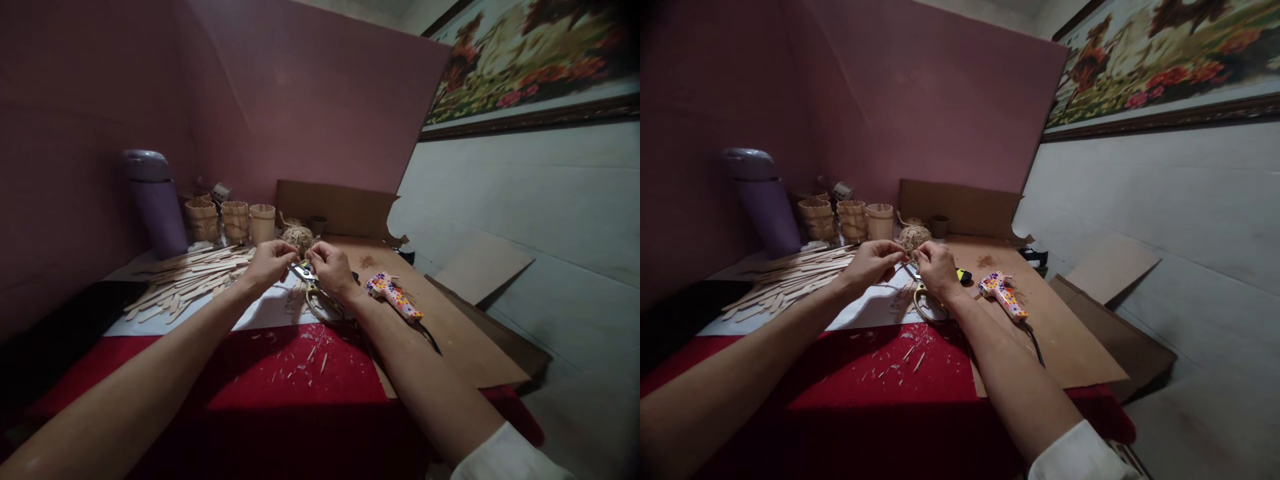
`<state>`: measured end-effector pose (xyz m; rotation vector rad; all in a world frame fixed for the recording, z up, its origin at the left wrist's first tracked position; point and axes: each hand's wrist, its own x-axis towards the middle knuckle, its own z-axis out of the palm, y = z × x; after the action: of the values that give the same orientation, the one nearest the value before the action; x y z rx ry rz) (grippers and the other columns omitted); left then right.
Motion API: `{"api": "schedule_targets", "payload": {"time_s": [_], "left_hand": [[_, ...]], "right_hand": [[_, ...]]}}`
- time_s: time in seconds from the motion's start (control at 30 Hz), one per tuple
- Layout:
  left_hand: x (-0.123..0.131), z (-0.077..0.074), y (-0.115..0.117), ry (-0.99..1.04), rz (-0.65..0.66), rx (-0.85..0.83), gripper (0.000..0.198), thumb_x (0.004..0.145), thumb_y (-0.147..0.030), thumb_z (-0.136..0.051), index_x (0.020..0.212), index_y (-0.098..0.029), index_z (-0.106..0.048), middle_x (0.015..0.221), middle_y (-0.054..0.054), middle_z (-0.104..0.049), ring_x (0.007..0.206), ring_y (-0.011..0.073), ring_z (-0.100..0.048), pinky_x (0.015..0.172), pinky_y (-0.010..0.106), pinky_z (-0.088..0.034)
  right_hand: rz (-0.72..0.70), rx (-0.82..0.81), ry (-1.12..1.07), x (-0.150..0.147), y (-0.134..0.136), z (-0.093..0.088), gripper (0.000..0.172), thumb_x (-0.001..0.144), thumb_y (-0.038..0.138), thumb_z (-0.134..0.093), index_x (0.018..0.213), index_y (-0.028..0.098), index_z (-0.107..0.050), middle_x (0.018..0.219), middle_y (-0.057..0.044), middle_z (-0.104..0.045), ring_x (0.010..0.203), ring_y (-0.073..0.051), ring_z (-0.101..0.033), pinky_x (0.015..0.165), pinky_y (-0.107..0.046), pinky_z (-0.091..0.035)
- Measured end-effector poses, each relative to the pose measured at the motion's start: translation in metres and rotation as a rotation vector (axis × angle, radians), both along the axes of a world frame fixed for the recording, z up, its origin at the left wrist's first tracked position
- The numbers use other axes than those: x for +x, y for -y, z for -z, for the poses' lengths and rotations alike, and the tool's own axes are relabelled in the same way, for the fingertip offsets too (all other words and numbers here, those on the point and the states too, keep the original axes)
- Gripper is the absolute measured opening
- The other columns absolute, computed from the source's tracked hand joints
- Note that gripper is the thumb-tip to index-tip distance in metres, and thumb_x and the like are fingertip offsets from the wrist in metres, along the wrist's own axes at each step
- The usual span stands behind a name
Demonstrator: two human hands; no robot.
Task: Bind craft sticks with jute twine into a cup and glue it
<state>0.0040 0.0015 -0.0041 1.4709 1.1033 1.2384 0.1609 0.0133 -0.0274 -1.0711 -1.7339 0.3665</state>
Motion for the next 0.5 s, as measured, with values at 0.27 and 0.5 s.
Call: {"api": "schedule_targets", "payload": {"time_s": [0.27,0.5], "left_hand": [[0.0032,0.0074,0.0034,0.084,0.254,-0.105,0.022,0.069,-0.029,-0.069,0.059,-0.011,-0.061,0.046,0.003,-0.055,0.033,0.0075,-0.042,0.034,0.02,-0.026],[0.0051,0.0104,0.0021,0.132,0.18,-0.13,0.017,0.065,-0.024,-0.068,0.056,-0.013,-0.059,0.038,-0.002,-0.046,0.03,0.0066,-0.038,0.032,0.019,-0.02]], "right_hand": [[-0.013,0.023,0.083,-0.0002,0.0033,-0.0013,0.021,0.084,0.027,-0.052,0.065,0.02,-0.055,0.054,0.002,-0.053,0.057,-0.012,-0.049,0.056,-0.023,-0.035],[-0.11,-0.033,0.021,-0.0009,0.0027,0.0014,0.019,0.085,0.026,-0.049,0.069,0.02,-0.058,0.059,0.002,-0.059,0.052,-0.011,-0.053,0.054,-0.022,-0.04]]}}
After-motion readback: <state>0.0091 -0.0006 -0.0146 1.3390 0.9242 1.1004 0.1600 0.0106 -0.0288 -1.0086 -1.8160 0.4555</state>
